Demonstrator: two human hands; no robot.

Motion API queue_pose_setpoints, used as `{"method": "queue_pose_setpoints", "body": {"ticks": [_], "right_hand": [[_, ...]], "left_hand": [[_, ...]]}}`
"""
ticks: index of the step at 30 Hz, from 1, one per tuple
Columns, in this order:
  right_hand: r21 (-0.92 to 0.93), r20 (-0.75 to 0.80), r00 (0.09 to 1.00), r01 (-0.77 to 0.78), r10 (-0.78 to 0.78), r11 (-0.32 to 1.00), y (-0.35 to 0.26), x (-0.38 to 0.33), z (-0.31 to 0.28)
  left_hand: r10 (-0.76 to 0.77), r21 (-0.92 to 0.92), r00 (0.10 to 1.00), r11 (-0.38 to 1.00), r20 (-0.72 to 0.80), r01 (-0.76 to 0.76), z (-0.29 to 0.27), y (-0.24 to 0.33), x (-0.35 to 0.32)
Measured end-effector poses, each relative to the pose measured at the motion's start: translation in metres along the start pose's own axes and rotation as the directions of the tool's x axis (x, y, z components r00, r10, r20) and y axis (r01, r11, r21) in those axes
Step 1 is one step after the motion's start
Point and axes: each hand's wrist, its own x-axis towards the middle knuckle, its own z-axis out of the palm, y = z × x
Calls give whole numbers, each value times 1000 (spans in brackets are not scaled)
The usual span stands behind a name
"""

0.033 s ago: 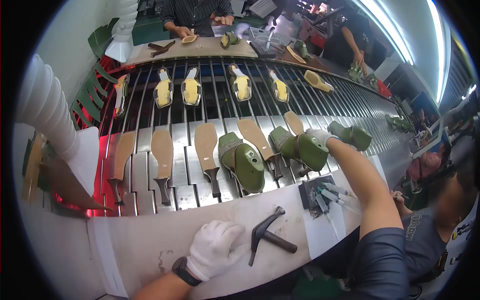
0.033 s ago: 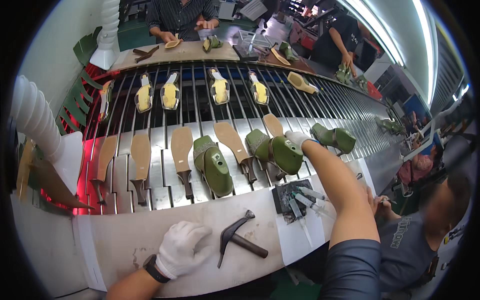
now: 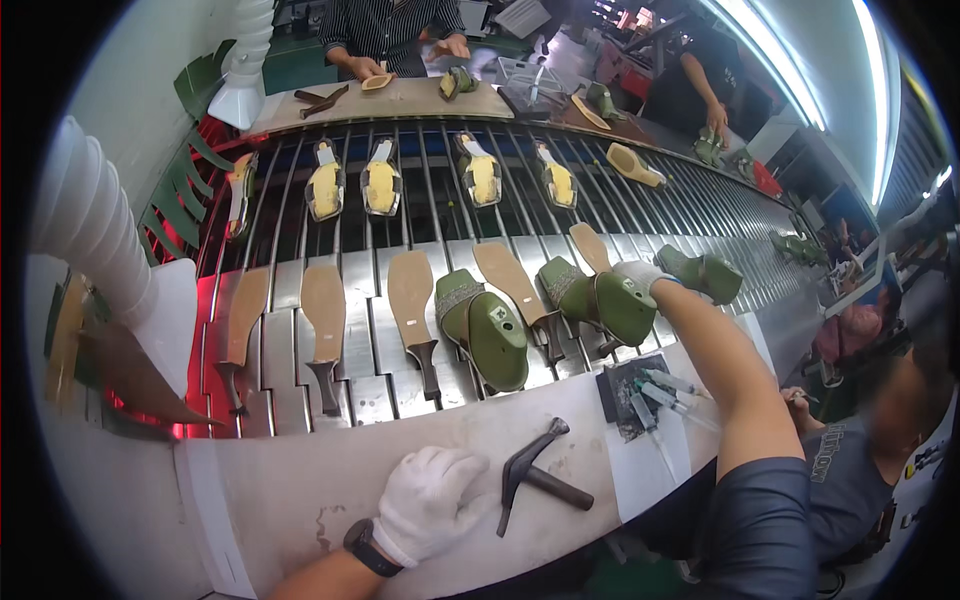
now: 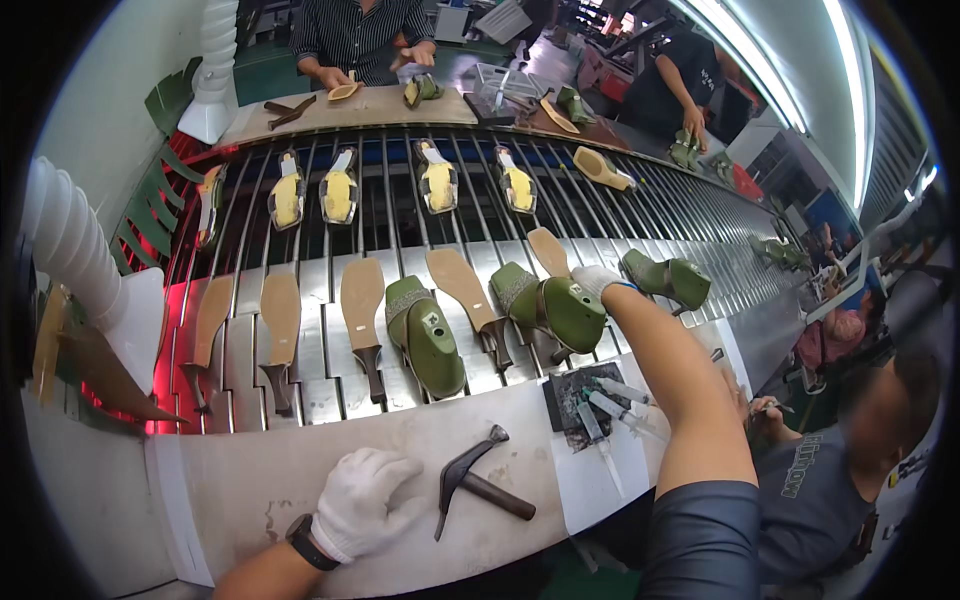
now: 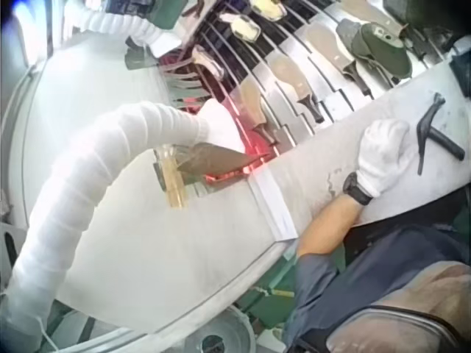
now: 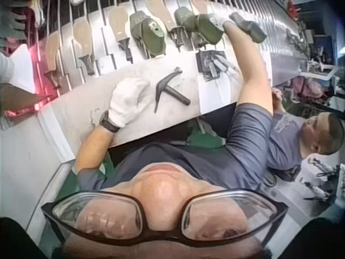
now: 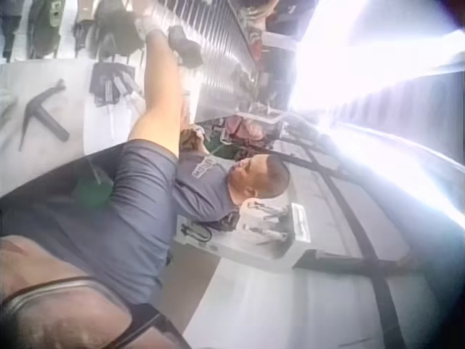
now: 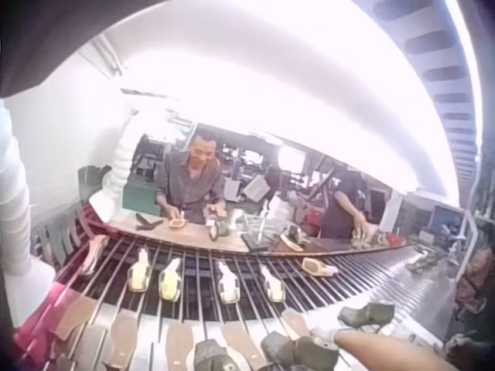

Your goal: The person assembles high-heeled shoes on a conveyor line by pressing soles onto lasted shoe uppers by hand, tapping the edges and heels with a hammer, and placing the assembled shoes back onto the conveyor.

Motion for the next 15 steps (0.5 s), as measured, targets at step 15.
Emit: {"method": "queue_pose_setpoints", "body": {"ticks": [15], "right_hand": [[245, -356, 931, 15, 76, 969, -28, 85, -160]], "left_hand": [[-34, -84, 996, 996, 80, 41, -12, -5, 12]]}}
